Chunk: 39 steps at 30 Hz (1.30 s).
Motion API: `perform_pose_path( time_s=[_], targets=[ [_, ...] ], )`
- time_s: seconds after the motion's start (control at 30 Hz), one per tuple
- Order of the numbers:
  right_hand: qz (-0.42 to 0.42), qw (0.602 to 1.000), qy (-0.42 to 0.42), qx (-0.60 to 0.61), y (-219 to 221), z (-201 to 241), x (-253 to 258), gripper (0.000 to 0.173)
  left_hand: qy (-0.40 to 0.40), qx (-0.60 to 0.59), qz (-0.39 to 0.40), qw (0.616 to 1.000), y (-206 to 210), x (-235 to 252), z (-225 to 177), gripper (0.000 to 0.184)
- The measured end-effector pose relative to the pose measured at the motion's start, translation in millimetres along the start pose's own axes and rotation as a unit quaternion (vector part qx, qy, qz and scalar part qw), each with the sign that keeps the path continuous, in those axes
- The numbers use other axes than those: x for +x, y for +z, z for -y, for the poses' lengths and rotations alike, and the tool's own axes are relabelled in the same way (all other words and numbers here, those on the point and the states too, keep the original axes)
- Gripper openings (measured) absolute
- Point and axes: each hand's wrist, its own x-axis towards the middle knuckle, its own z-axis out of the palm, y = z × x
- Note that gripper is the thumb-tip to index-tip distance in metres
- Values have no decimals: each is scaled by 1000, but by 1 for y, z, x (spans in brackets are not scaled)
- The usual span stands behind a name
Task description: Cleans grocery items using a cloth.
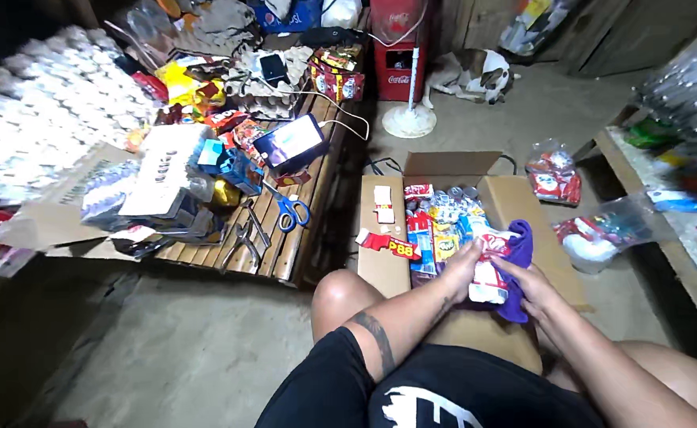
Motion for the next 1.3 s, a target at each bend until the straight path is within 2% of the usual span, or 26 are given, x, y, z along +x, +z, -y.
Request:
perform_pose_path(
  time_s=[0.07,0.2,0.33,0.4,0.5,0.63,0.73,0.83,0.87,0.93,1.07,1.23,1.3],
  targets=[
    [-16,1000,5,-7,8,6,-5,36,11,-1,-14,1000,0,-3,-7,58],
    [-5,997,30,-75,26,39,-17,41,15,-33,-21,999,-6,-14,-23,60],
    [42,993,-36,-102,29,67,-14,36,51,-73,13,996,-5,-17,-36,57],
    [52,993,-45,-94,32,75,-18,29,72,-73,-1,995,-2,-20,-36,56],
    [69,994,-32,-73,29,79,-21,27,83,-19,-4,996,-1,-19,-33,54],
    [94,995,5,-20,10,68,-13,37,72,31,25,997,1,-21,-26,59],
    [100,994,1,35,5,82,-18,39,114,88,40,989,12,-23,-46,51],
    [110,992,-29,54,-5,96,-20,38,159,134,16,978,25,-17,-72,38],
    [117,991,-33,56,-7,98,-21,39,158,138,19,978,26,-15,-76,38],
    [141,988,-35,57,-9,101,-22,41,159,147,44,975,20,-9,-80,52],
    [168,984,-20,59,-7,101,-23,42,163,78,22,983,16,-2,-65,60],
    [149,988,-35,21,-9,91,-2,42,161,-18,25,987,18,6,-56,60],
    [134,991,-24,18,-10,91,5,39,137,-57,-11,989,24,8,-54,59]
  ],
)
